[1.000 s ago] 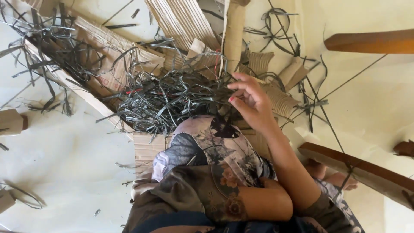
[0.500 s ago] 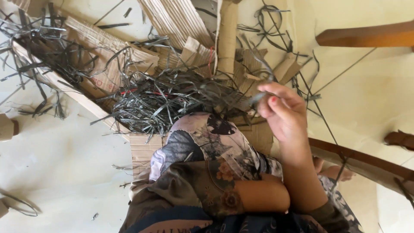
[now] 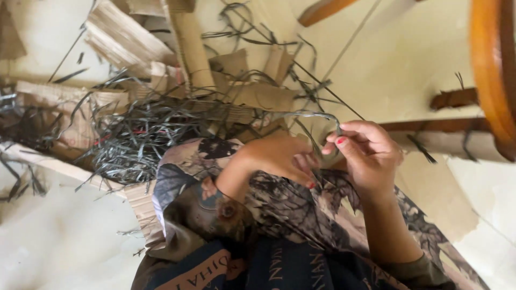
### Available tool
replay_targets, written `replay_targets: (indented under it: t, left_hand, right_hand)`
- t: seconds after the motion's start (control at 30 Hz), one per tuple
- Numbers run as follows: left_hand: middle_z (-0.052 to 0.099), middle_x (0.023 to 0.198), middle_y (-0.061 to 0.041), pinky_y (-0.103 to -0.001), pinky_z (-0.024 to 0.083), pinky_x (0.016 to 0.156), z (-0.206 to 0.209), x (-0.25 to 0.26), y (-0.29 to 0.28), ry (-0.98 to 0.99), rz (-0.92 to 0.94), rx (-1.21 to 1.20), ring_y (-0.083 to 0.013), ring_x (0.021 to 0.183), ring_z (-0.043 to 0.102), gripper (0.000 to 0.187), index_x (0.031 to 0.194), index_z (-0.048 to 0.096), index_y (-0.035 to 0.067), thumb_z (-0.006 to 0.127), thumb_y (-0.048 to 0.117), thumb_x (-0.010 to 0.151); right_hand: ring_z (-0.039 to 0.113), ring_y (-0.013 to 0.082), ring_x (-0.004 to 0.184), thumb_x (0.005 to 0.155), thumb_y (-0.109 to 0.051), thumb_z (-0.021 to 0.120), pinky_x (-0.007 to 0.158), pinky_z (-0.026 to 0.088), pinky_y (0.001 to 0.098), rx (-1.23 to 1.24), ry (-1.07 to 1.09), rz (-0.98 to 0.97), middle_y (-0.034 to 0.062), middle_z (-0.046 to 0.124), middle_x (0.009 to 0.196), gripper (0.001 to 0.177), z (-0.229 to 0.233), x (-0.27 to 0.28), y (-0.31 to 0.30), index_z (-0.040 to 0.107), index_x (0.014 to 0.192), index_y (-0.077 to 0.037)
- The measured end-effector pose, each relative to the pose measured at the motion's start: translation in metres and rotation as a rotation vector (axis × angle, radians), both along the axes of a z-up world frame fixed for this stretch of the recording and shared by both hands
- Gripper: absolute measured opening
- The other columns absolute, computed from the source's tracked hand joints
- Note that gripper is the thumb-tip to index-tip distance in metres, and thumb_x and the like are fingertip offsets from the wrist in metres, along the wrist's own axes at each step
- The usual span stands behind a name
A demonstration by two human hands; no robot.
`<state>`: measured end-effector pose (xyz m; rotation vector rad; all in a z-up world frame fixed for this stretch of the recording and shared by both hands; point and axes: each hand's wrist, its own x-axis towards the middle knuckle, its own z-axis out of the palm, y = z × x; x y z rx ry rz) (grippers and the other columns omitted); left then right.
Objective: Wrapping a wooden chair leg with protective cardboard and securing it with wire ties
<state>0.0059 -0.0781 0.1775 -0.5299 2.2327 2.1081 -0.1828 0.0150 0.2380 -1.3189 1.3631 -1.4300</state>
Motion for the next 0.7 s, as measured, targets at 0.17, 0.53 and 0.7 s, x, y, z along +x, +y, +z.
replay_targets:
  t: [0.17, 0.53, 0.7]
  left_hand:
    - [0.079, 0.089, -0.013, -0.040, 0.062, 0.072, 0.005, -0.050, 0.022, 0.095, 0.065, 0.082, -0.0275, 0.085, 0.077, 0.070, 0.122, 0.071, 0.004, 0.076, 0.060, 0.080]
    - [0.079, 0.083, -0.012, -0.020, 0.059, 0.067, -0.032, -0.143, 0.056, 0.143, 0.804, 0.279, -0.0152, 0.076, 0.076, 0.023, 0.092, 0.079, 0.003, 0.079, 0.026, 0.094]
    - [0.078, 0.075, -0.008, -0.018, 0.057, 0.060, -0.036, -0.158, 0.047, 0.069, 0.804, 0.115, -0.0101, 0.070, 0.074, 0.018, 0.084, 0.081, 0.011, 0.079, 0.026, 0.094]
  right_hand:
    - [0.066, 0.0277, 0.054, 0.095, 0.006, 0.064, 0.045, 0.054, 0.0322, 0.040, -0.233, -0.084, 0.0291, 0.068, 0.086, 0.029, -0.012, -0.043, 0.039, 0.055, 0.123, 0.010]
    - [0.059, 0.0046, 0.054, 0.086, -0.003, 0.082, 0.046, 0.046, 0.0199, 0.391, -0.139, -0.292, 0.0111, 0.073, 0.071, 0.014, -0.052, -0.117, 0.108, 0.078, 0.099, 0.000]
    - [0.071, 0.0302, 0.076, 0.086, -0.014, 0.079, 0.068, 0.053, 0.0422, 0.545, 0.384, -0.231, 0.0144, 0.075, 0.081, 0.012, -0.072, -0.176, 0.136, 0.083, 0.098, -0.012]
